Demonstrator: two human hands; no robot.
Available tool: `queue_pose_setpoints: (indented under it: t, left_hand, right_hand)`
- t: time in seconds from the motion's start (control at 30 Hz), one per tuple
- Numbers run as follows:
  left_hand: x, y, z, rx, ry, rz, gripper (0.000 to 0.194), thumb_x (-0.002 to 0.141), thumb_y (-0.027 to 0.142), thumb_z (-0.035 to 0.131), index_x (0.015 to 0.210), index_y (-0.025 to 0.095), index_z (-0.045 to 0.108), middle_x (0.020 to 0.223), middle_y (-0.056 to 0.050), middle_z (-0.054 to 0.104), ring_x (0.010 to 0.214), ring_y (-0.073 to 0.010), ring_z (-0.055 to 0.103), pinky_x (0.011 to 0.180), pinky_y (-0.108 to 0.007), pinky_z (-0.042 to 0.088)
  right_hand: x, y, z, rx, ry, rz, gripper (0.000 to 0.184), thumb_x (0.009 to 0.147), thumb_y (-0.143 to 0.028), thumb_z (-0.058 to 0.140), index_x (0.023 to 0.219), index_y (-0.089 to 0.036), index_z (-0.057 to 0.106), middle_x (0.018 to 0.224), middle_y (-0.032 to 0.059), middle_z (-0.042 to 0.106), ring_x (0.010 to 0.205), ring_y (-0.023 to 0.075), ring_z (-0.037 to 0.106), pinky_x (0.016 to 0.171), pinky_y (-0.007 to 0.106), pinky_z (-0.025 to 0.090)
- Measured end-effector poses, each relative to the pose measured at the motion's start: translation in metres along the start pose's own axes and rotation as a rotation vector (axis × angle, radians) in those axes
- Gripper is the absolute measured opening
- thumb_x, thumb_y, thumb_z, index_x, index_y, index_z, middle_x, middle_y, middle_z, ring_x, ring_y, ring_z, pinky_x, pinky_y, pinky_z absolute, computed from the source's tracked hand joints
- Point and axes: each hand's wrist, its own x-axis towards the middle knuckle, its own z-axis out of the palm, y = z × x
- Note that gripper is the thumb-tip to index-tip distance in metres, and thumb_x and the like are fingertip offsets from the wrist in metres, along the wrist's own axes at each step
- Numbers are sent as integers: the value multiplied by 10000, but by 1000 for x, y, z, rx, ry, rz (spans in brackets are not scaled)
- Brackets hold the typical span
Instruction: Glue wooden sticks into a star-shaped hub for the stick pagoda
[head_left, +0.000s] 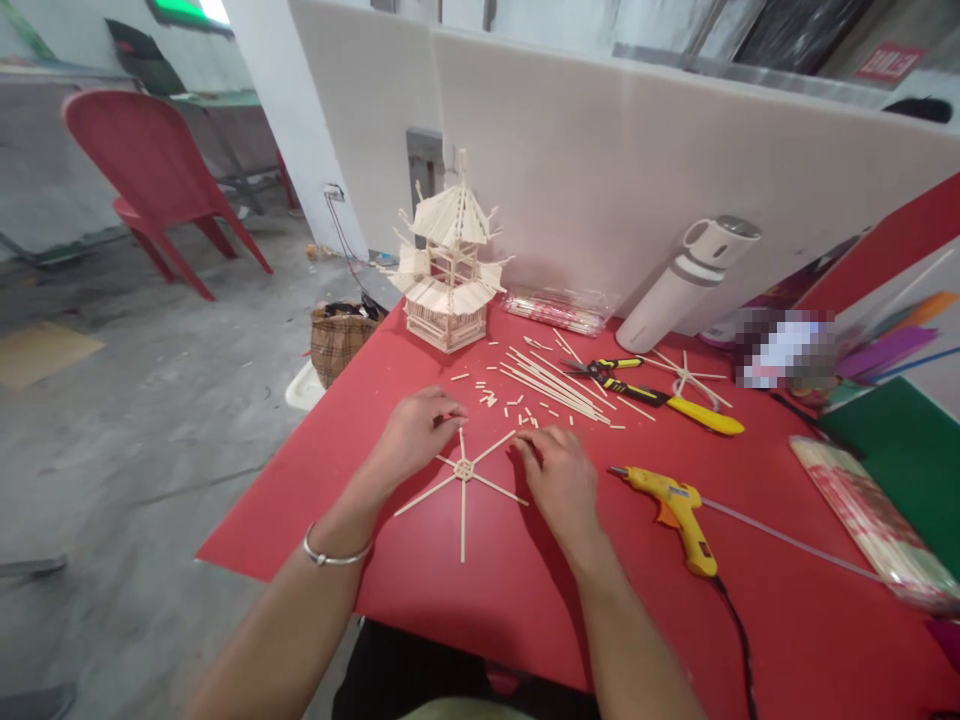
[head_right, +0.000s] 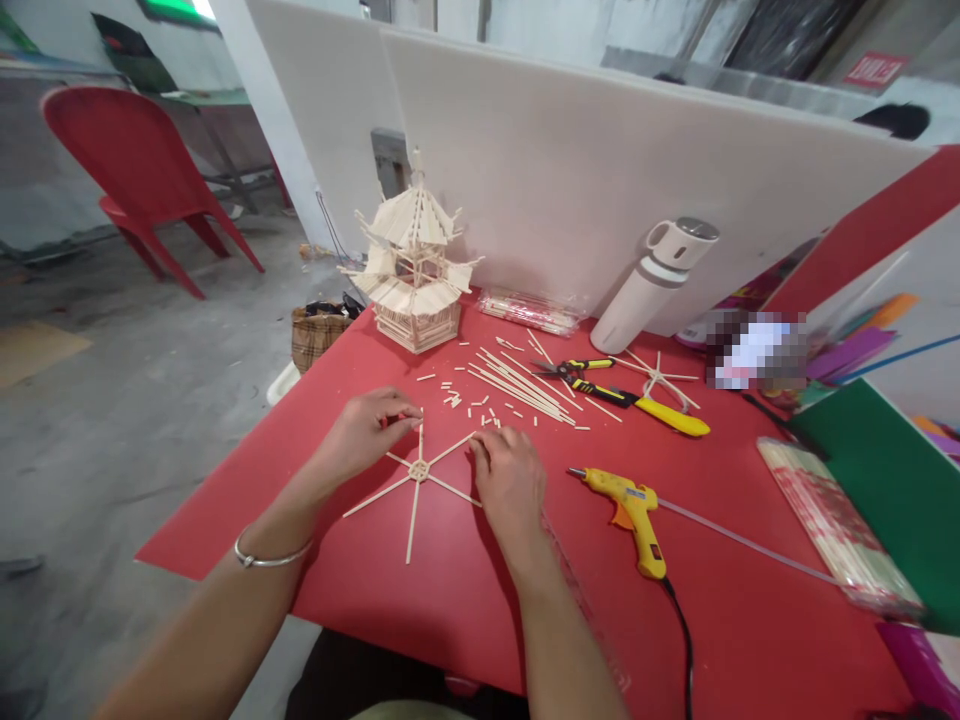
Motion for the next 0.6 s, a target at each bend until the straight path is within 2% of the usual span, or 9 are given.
queue_pose_setpoints:
  t: [0.2,0.6]
  left_hand:
    - [0,1,3,23,-34,5,199,895,227,572,837,184,757,924,-61,708,774,-166,641,741,-300,484]
    - [-3,2,9,60,-54,48,207,883,184,555,808,211,745,926,-39,710,783,-162,643,721,-281,471]
  right_hand:
    - [-5,0,2,13,15,-36,290,1014,-376,487,984,-238,740,927,40,690,916,203,571,793,300,384]
    - [-3,5,5,-34,-27,8,270,1009,-343,488,983,-244,737,946,50,679,938,205,558,793,293,380]
